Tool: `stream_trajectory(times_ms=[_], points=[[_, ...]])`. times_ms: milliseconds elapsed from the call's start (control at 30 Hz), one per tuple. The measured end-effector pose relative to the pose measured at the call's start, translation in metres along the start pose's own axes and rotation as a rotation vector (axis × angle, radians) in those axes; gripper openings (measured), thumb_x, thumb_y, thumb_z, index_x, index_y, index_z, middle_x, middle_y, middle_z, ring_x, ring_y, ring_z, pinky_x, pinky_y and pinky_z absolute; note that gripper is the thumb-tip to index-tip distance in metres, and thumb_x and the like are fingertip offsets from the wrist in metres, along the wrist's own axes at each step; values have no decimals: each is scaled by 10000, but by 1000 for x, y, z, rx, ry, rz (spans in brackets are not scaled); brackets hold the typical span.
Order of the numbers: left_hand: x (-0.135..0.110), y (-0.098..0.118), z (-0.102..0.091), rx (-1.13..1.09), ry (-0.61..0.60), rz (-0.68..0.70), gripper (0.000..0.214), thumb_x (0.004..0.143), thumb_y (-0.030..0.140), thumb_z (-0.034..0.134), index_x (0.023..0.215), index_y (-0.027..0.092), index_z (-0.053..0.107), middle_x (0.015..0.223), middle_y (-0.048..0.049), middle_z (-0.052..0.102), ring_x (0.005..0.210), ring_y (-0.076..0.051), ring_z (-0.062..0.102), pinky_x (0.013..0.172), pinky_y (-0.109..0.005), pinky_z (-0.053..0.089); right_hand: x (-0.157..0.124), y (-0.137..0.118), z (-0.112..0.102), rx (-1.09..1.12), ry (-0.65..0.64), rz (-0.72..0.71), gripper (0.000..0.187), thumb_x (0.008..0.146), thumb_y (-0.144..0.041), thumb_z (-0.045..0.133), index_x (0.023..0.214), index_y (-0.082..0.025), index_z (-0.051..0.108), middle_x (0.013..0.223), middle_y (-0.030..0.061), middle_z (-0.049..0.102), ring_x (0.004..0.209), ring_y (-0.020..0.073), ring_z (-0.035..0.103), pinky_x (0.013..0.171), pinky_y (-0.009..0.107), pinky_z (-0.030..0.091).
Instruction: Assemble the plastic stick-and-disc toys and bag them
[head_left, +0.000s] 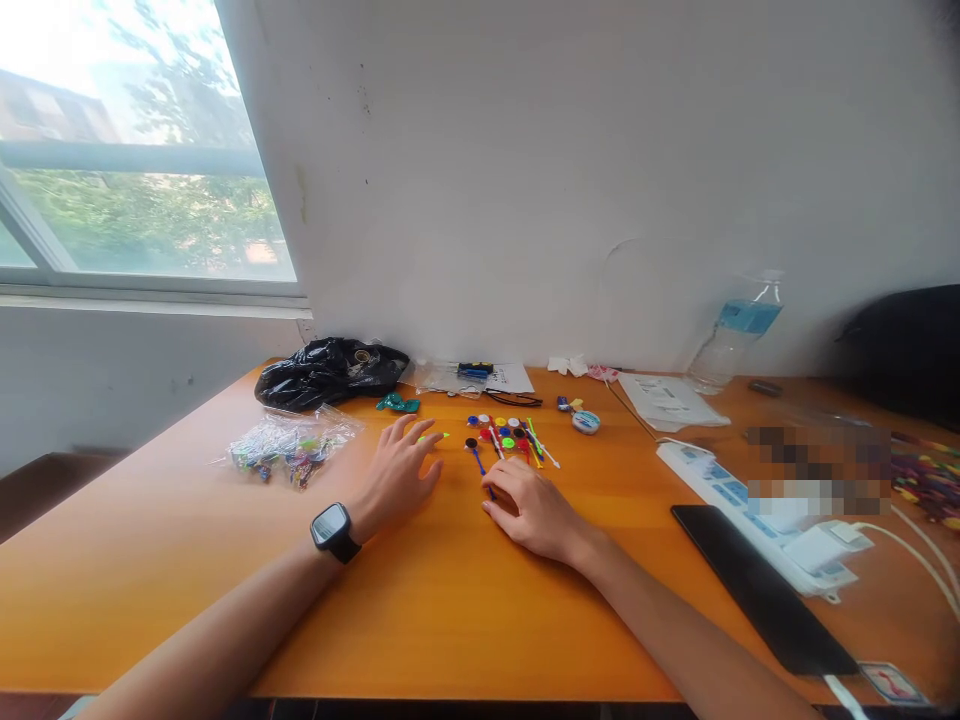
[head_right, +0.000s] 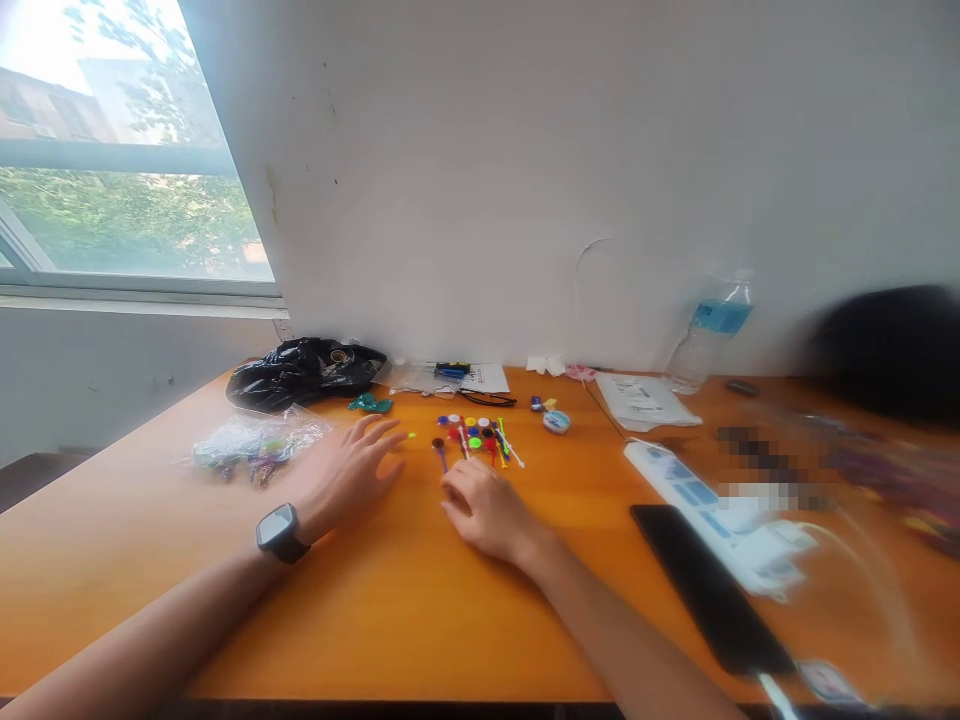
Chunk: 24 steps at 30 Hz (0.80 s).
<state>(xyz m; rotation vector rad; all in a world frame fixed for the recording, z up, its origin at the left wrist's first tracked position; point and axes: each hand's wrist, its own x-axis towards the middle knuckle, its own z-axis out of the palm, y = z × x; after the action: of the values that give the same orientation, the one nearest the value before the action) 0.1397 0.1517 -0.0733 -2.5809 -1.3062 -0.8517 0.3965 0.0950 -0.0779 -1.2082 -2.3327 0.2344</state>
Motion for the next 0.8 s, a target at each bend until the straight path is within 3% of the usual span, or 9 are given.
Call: stream_trajectory(times_ms=[100, 267, 367, 467, 667, 800], points=[[-3, 4, 5, -5, -46, 19, 365, 943, 283, 638, 1303, 231, 674, 1476, -119, 597, 1431, -393, 422, 1136, -601, 429, -1, 1, 1, 3, 3, -27, 206, 978, -209, 625, 1171, -242, 689, 1191, 81, 676, 1177, 251, 584, 1025, 400, 497], [-4, -2, 6, -17, -115, -4, 321, 983, 340, 590, 1280, 233, 647, 1371, -132, 650, 1314, -361, 527, 1074, -562, 468, -1, 1, 2, 4, -14, -13, 137, 992, -235, 617, 1097, -227, 705, 1128, 79, 681, 1119, 240, 608, 989, 390, 519], [-2, -5, 2, 47, -137, -75, 285, 996, 411, 566, 1158, 191, 649, 1271, -162, 672, 1226, -370, 560, 1011, -547, 483, 0, 0, 1, 8, -10, -4, 111, 981, -217, 624, 1066, -222, 694, 1109, 73, 686, 1082, 235, 617, 960, 385, 528], [-3, -5, 0, 110, -152, -124, 291, 996, 449, 550, 1061, 181, 642, 1184, -173, 679, 1183, -388, 566, 979, -540, 477, -1, 1, 2, 16, 2, -11, 221, 975, -208, 624, 1188, -229, 680, 1214, 86, 685, 1154, 249, 609, 1022, 412, 515], [-6, -9, 7, 111, -108, -183, 452, 968, 476, 590, 1265, 136, 617, 1366, -233, 613, 1353, -463, 469, 1079, -620, 414, -2, 3, 6, 51, -6, -33, 251, 990, -219, 603, 1224, -211, 694, 1279, 106, 684, 1228, 256, 607, 1080, 420, 506], [-5, -6, 8, -63, -50, -38, 517, 963, 345, 608, 1448, 179, 545, 1523, -180, 538, 1456, -407, 397, 1153, -592, 409, -1, -2, 4, 80, -36, -48, 223, 971, -195, 619, 1172, -215, 712, 1259, 102, 677, 1185, 242, 627, 1058, 388, 520]])
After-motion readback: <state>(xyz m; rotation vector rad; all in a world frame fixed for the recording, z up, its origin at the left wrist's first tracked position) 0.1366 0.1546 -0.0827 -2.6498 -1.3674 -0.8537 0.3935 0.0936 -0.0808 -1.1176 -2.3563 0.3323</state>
